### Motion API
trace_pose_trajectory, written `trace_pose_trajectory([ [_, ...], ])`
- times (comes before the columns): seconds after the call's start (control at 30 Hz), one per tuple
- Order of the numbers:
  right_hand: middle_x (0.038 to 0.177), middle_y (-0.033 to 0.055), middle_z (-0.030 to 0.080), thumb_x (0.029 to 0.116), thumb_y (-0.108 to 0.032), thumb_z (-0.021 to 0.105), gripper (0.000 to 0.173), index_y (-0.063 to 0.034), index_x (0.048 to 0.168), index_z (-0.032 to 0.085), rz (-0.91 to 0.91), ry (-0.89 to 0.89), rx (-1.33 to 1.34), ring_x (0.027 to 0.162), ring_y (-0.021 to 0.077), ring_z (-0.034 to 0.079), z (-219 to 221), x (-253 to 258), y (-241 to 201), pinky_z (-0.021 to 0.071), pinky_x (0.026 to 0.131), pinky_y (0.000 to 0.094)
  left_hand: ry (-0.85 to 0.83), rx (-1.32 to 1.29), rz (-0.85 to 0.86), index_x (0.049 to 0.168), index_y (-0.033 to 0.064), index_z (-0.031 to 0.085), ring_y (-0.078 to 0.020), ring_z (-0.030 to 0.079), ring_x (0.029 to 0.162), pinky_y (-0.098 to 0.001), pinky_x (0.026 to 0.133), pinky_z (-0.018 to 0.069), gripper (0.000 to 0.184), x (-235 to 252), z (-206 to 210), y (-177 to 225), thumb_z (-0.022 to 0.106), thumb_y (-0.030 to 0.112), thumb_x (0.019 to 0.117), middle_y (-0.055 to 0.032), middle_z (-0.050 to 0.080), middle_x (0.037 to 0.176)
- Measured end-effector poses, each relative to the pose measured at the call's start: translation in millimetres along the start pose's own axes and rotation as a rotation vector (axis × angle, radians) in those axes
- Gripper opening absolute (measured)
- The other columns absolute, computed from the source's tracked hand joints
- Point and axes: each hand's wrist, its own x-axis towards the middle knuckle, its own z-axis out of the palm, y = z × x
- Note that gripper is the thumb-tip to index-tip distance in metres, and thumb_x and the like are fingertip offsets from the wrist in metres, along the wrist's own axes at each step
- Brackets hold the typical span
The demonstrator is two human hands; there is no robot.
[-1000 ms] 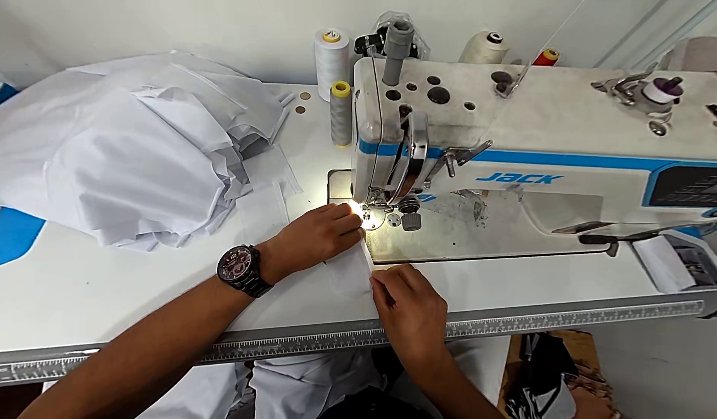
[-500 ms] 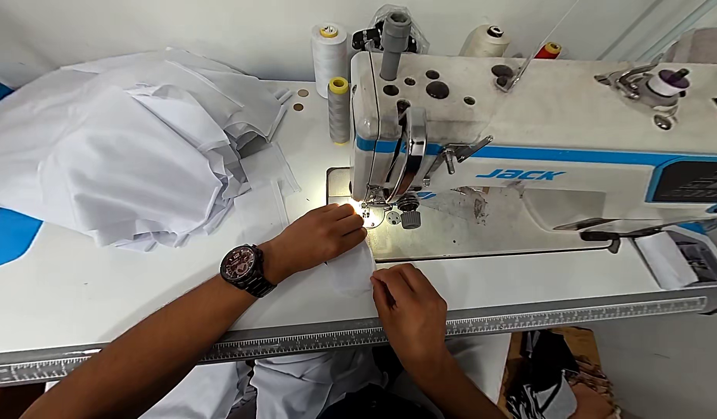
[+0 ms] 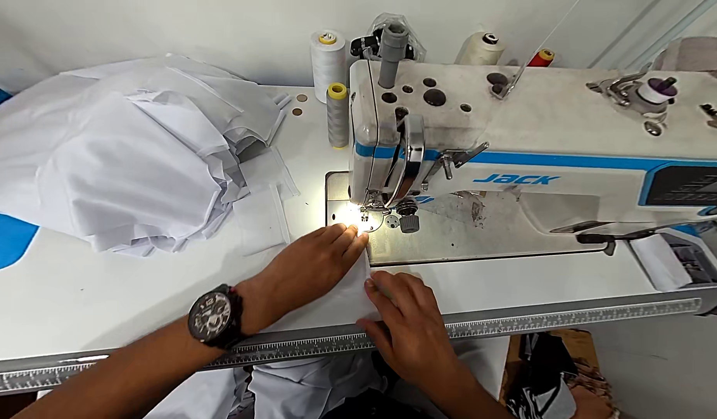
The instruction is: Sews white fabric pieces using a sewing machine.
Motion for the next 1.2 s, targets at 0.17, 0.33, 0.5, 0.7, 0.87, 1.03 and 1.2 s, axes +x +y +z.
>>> trace_pose_trajectory([
  [0.17,0.151,-0.0026,0.055,0.1031,-0.064,0.037,0.066,-0.0155,0.139,0.064,-0.055,-0.082,-0.089,0.131,0.0225,0.054,1,-2,-3,0.0438,0.103,0.0456,-0.003,-0.108,-0.101,0.137,-0.0002,0.062,-0.0274,0.056,0.136,-0.0376,0.114,0.0441,0.041,-8,12,0,0.046,0.003,0.0991,-0.0162,0.059,0.145],
  [0.33,0.152,-0.0019,0.055,0.1025,-0.065,0.036,0.068,-0.0159,0.141,0.063,-0.002,-0.074,-0.164,0.134,0.0253,0.053,6,6,-9,0.0435,0.104,0.0477,0.032,-0.153,-0.084,0.137,-0.0003,0.062,-0.0272,0.054,0.137,-0.0371,0.116,0.0423,0.04,0,19,-14,0.045,0.002,0.1006,-0.0174,0.059,0.144],
  [0.5,0.152,-0.0029,0.055,0.1029,-0.064,0.035,0.067,-0.0164,0.142,0.062,0.025,-0.084,-0.172,0.134,0.0249,0.053,8,9,-10,0.0429,0.104,0.0474,0.063,-0.147,-0.086,0.135,-0.0003,0.063,-0.027,0.056,0.135,-0.0354,0.115,0.0426,0.04,1,20,-16,0.046,0.001,0.0996,-0.017,0.06,0.142],
  [0.7,0.151,-0.0029,0.056,0.1029,-0.064,0.035,0.067,-0.016,0.141,0.063,0.025,-0.091,-0.171,0.131,0.0244,0.054,7,13,-10,0.0433,0.101,0.0456,0.072,-0.141,-0.093,0.135,0.0002,0.064,-0.0273,0.059,0.132,-0.035,0.113,0.0448,0.041,2,19,-17,0.048,0.001,0.0973,-0.0172,0.062,0.139],
  [0.87,0.147,-0.0013,0.059,0.1034,-0.061,0.038,0.063,-0.0149,0.138,0.065,0.027,-0.08,-0.168,0.126,0.0236,0.057,7,17,-11,0.0447,0.1,0.0447,0.091,-0.148,-0.08,0.133,0.0048,0.067,-0.0287,0.058,0.132,-0.0385,0.114,0.0435,0.04,2,18,-19,0.047,0.004,0.0976,-0.0151,0.064,0.136],
  [1.03,0.141,-0.0005,0.063,0.1033,-0.059,0.04,0.06,-0.0142,0.132,0.069,0.024,-0.071,-0.169,0.123,0.0239,0.06,6,26,-10,0.0461,0.1,0.0454,0.106,-0.133,-0.049,0.128,0.0075,0.07,-0.0284,0.058,0.131,-0.0424,0.115,0.0412,0.039,3,15,-21,0.047,0.005,0.0974,-0.0117,0.067,0.133],
  [1.2,0.144,-0.0007,0.061,0.1042,-0.058,0.039,0.061,-0.0136,0.134,0.068,0.034,-0.085,-0.184,0.124,0.0239,0.058,9,40,-5,0.0449,0.102,0.0455,0.11,-0.142,-0.056,0.128,0.0071,0.07,-0.0273,0.057,0.132,-0.0428,0.116,0.0401,0.039,3,15,-23,0.047,0.005,0.0971,-0.0107,0.067,0.132],
])
